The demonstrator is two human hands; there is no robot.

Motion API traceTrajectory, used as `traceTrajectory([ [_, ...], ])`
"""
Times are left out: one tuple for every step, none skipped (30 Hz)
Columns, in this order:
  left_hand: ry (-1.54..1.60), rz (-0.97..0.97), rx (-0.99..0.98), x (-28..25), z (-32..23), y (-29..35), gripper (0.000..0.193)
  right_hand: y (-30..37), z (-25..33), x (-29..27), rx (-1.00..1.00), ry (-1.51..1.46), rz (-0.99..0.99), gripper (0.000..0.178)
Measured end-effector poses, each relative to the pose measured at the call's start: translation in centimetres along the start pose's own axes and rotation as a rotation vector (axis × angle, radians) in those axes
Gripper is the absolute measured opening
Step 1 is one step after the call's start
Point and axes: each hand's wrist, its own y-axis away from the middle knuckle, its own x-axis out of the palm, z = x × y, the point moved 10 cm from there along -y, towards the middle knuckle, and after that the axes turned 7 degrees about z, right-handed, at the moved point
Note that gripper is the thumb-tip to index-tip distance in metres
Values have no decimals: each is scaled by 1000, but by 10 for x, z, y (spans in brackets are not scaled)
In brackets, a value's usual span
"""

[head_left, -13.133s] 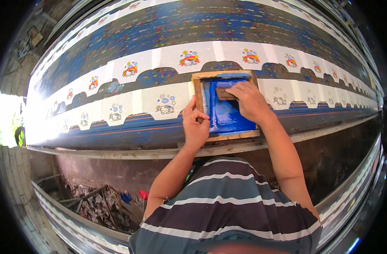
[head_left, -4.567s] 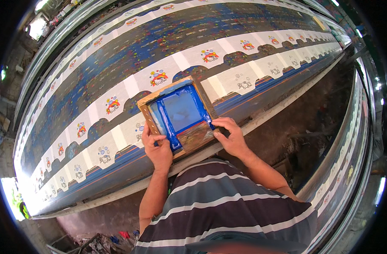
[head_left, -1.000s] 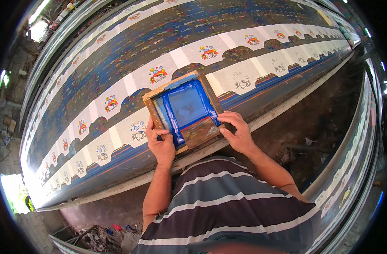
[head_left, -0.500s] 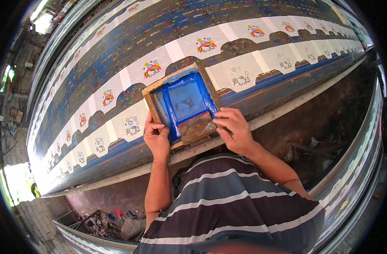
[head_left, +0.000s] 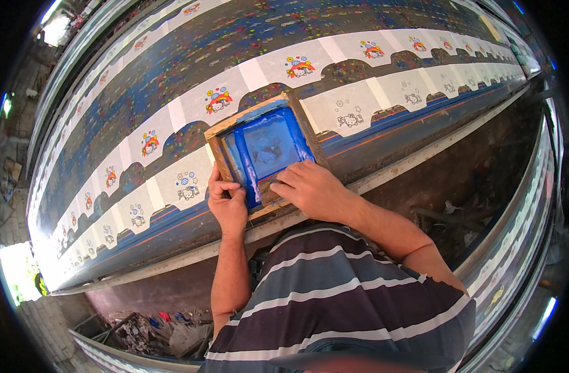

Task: The person uses a wooden frame with a blue screen to apply ink onto a patterned fabric laid on a table. They repeatedly press a small block against the screen to transfer the design, moving the frame along the fabric as they work.

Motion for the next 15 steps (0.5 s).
traceTrajectory([
  [-27,-9,-15,-1,1,1,27,-4,-3,0,9,-8,15,25],
  [-29,-2,-3,-1,0,1,26,-7,-7,1,19,-16,28,25],
  [-53,-2,-1,0,0,2,25,-9,-9,1,29,-23,40,24],
  [-97,-8,5,-1,-1,2,24,-9,-10,-1,29,-49,49,26],
  [-66,-4,3,0,0,3,24,-7,-11,-3,28,-76,59,28],
  [-55,-6,6,0,-1,3,23,-6,-12,-5,23,-103,60,29],
  [-64,-10,17,0,-2,3,22,-4,-11,-6,29,-108,60,31],
  [-65,-6,26,1,-3,3,23,0,-8,-8,32,-115,53,32],
  [-85,-3,42,2,-5,2,23,4,-4,-8,37,-122,46,34],
  [-124,-5,55,2,-7,2,23,7,-2,-8,42,-120,40,35],
  [-104,-2,51,3,-7,2,22,8,0,-6,46,-117,34,35],
  [-104,-5,44,3,-7,2,22,9,2,-6,49,-119,21,36],
  [-123,-12,41,2,-7,3,21,10,3,-4,55,-97,23,36],
  [-119,-8,42,3,-8,3,21,11,5,-3,61,-79,18,35],
  [-135,-8,46,3,-9,4,21,12,7,-2,66,-61,12,35],
])
